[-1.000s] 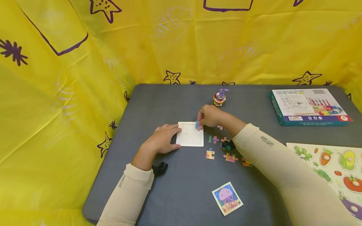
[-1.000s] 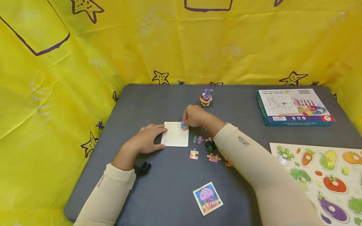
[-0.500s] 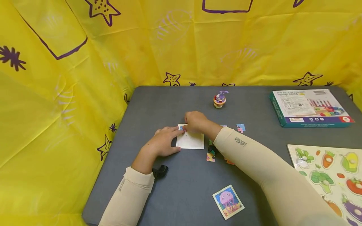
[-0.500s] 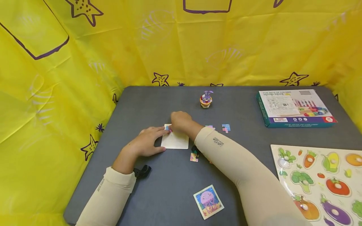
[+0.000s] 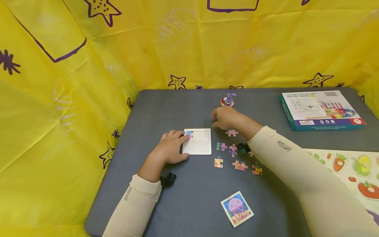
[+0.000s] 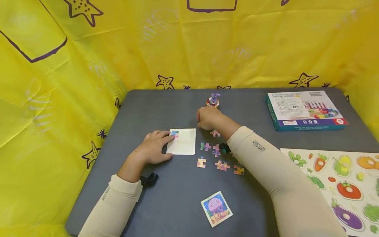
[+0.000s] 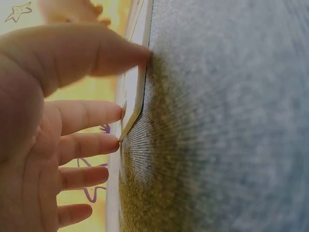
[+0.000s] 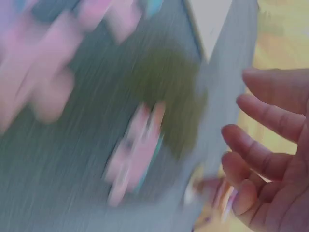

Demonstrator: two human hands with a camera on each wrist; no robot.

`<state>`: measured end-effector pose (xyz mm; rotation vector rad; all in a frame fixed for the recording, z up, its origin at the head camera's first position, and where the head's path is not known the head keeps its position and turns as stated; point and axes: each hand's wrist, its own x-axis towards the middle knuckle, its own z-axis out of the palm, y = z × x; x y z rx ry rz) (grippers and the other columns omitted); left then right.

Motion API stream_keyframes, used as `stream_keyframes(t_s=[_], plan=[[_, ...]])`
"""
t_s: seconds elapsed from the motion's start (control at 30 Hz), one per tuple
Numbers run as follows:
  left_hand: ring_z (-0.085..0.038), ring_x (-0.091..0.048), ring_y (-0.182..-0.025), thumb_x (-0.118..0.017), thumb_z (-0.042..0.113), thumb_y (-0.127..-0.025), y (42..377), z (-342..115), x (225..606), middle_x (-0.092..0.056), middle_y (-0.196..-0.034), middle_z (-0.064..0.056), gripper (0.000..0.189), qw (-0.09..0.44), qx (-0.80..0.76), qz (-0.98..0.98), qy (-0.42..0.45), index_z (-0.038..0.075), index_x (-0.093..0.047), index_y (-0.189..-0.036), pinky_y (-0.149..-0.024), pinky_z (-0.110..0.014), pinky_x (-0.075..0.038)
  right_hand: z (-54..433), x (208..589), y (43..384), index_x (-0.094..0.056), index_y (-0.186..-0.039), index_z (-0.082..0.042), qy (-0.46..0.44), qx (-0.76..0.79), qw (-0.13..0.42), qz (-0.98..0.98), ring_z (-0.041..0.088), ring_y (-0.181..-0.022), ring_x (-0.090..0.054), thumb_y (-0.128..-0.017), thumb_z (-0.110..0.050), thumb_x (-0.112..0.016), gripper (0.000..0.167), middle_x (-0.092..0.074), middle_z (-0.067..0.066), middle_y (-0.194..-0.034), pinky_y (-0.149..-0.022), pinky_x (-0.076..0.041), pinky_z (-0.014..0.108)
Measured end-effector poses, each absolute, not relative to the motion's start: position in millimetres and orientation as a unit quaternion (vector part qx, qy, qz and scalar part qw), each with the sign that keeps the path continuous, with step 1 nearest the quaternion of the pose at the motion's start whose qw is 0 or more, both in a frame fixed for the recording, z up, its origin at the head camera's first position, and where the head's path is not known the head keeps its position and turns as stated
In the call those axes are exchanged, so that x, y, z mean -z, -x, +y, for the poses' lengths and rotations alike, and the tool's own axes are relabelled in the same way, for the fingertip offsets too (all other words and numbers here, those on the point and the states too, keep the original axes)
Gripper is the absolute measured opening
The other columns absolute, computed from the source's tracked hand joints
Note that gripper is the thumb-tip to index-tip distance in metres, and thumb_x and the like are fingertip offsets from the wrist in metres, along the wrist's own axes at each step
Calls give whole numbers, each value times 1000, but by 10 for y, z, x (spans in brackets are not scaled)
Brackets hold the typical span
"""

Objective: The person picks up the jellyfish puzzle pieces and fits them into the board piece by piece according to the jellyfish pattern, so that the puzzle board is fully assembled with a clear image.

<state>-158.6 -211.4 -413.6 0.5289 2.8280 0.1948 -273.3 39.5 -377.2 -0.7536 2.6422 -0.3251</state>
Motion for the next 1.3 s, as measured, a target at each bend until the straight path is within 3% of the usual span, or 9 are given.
stream_keyframes(t_s=[0.17,0.47,0.63,0.8,1.0,1.3], plan=[[-34,-36,-144,-67,56,-91,1589,-2065,4141,-43,-158,-9,73,114,-61,974,-185,18,-51,-152,-117,-55,-28,829,3842,2734,-68,-111,-7,267,86,215,935,35,-107,-61,-91,-24,-76,27,-69,15,-111,-99,-47,52],[-30,-44,-140,-64,47,-97,1636,-2010,4108,-55,-150,-5,61,109,-32,973,-200,12,-56,-147,-112,-52,-34,992,4014,2659,-69,-86,-10,257,141,205,934,26,-85,-57,-88,-17,-79,12,-63,6,-86,-80,-46,41],[-29,-45,-140,-63,46,-99,1642,-2005,4094,-55,-151,-5,59,110,-24,973,-203,15,-55,-149,-112,-51,-35,846,3983,2666,-72,-85,-10,248,199,187,930,22,-77,-58,-88,-13,-77,7,-66,3,-78,-72,-46,35],[-30,-44,-141,-62,47,-99,1646,-1983,4101,-52,-153,-5,58,108,-15,974,-200,18,-56,-148,-111,-52,-35,543,3926,2646,-75,-88,-8,260,265,205,906,17,-73,-59,-88,-11,-77,3,-68,3,-77,-66,-47,29],[-29,-43,-142,-60,48,-99,1652,-1985,4100,-50,-155,-5,57,110,-8,974,-196,18,-56,-148,-112,-52,-35,109,3955,2670,-77,-87,-11,263,265,233,898,17,-76,-60,-89,-14,-77,3,-69,1,-79,-67,-48,28],[-29,-46,-139,-60,49,-99,1662,-1984,4115,-54,-152,-4,61,102,-19,976,-194,19,-52,-151,-110,-52,-36,-144,4018,2701,-79,-83,-15,266,211,216,915,20,-82,-62,-87,-18,-78,5,-73,-1,-82,-70,-48,30]])
